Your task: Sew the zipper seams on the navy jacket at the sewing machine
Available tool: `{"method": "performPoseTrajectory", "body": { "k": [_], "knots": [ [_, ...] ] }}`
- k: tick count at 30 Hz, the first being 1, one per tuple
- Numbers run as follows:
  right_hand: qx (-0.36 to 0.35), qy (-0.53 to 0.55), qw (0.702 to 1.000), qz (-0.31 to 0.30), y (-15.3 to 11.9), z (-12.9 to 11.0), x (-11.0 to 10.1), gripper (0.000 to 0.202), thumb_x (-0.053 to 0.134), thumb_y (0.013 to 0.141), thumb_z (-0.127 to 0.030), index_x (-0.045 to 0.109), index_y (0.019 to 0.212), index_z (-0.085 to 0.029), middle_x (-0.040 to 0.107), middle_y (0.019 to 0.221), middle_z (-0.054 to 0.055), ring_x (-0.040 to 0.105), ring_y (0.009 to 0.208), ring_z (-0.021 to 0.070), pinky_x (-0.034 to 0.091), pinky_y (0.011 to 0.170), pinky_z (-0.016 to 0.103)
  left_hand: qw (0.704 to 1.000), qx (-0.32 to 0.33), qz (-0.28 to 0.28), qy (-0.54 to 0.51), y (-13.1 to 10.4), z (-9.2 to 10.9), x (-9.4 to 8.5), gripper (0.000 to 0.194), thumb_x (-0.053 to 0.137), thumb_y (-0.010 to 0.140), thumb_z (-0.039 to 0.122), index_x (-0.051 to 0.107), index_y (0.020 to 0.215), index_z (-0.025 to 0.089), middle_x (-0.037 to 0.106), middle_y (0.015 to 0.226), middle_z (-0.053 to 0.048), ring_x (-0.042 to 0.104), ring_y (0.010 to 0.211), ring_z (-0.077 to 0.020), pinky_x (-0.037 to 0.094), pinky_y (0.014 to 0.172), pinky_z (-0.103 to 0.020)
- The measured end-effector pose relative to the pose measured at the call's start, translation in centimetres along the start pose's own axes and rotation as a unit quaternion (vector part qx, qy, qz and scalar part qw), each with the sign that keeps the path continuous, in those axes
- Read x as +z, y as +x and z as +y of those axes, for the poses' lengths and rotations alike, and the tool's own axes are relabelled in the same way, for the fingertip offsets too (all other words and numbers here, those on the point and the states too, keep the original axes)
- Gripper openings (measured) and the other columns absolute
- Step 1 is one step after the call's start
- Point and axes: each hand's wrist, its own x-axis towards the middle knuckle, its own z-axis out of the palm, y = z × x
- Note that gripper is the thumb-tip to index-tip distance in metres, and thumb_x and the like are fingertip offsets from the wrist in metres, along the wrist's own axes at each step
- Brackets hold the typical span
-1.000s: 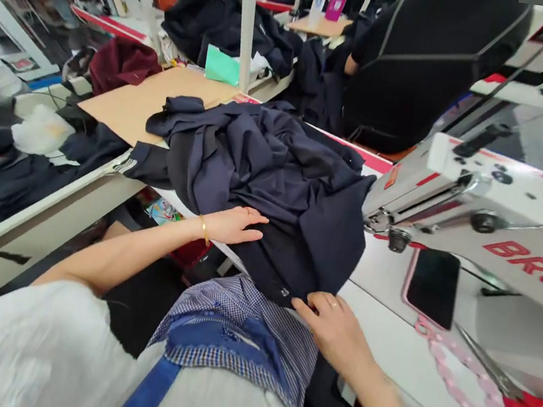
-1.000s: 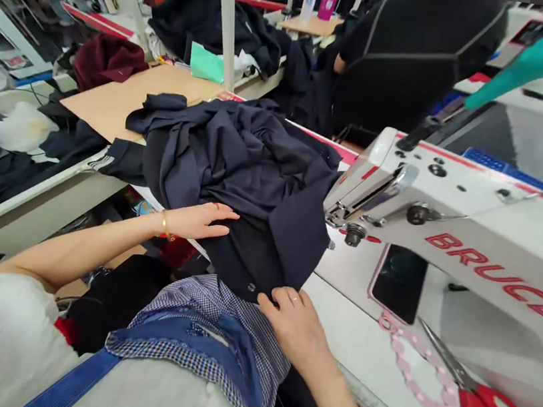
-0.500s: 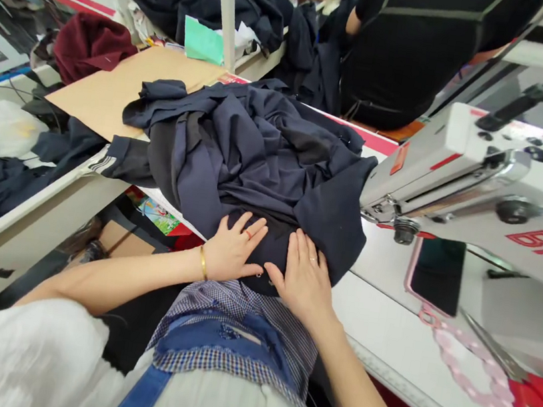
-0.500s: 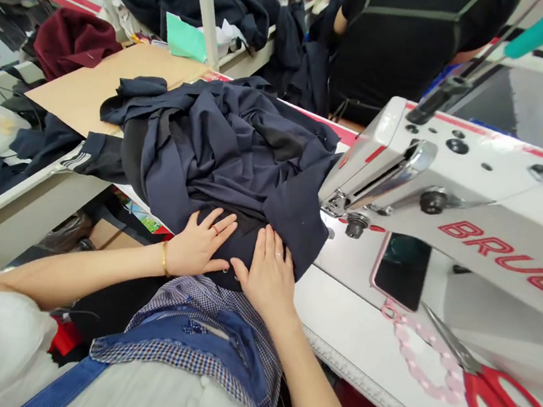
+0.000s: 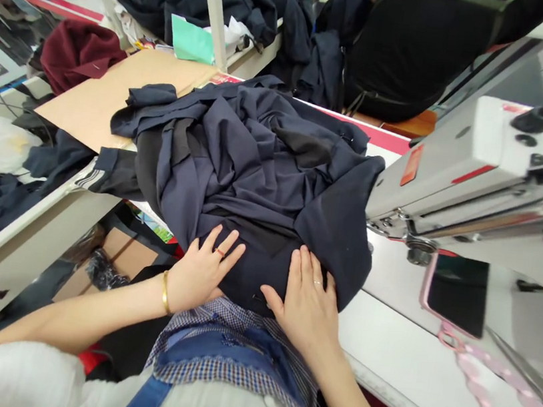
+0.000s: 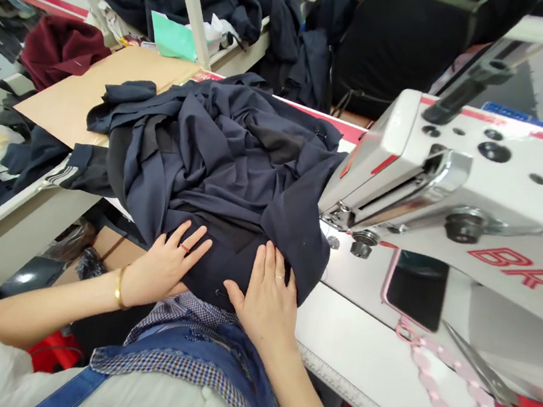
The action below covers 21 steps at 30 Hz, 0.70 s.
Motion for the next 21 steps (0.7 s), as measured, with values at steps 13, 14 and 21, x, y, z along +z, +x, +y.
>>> {"method": "performPoseTrajectory", "body": {
  "k": [13, 14, 21],
  "knots": [
    [-0.072, 0.132, 0.988, 0.026, 1.8, -2.6, -3.2, 0.049, 0.043, 0.086, -0.034, 0.04, 0.126, -0.007, 0.047, 0.125, 0.016, 0.043, 0.114, 0.0267, 0.041, 0.093, 0.041, 0.95, 0.008, 0.186, -0.25, 25.2, -2.3, -9.5, 0.041, 0.034, 0.087, 0.017, 0.036, 0.128, 0.015, 0.039, 0.133, -0.007, 0.034, 0.122, -0.0153, 0.024, 0.104, -0.03],
    [-0.077, 0.159, 0.983, 0.044, 2.8, -2.5, -4.1, 0.048, 0.04, 0.087, -0.031, 0.037, 0.128, -0.007, 0.044, 0.128, 0.015, 0.041, 0.117, 0.0244, 0.04, 0.095, 0.038, 0.95, -0.023, 0.177, -0.257, 26.6, -2.2, -9.0, 0.044, 0.034, 0.087, 0.02, 0.032, 0.131, 0.015, 0.035, 0.136, -0.01, 0.031, 0.124, -0.0197, 0.024, 0.104, -0.039],
    [0.053, 0.277, 0.946, 0.159, 15.5, -0.6, -6.0, 0.062, 0.042, 0.08, -0.028, 0.021, 0.134, -0.004, 0.018, 0.139, 0.02, 0.018, 0.13, 0.0255, 0.029, 0.102, 0.041, 0.954, -0.107, 0.094, -0.263, 26.3, -5.0, -3.0, 0.06, 0.046, 0.078, 0.046, 0.032, 0.132, 0.024, 0.02, 0.142, -0.011, 0.007, 0.128, -0.0438, 0.009, 0.094, -0.068]
  ]
}}
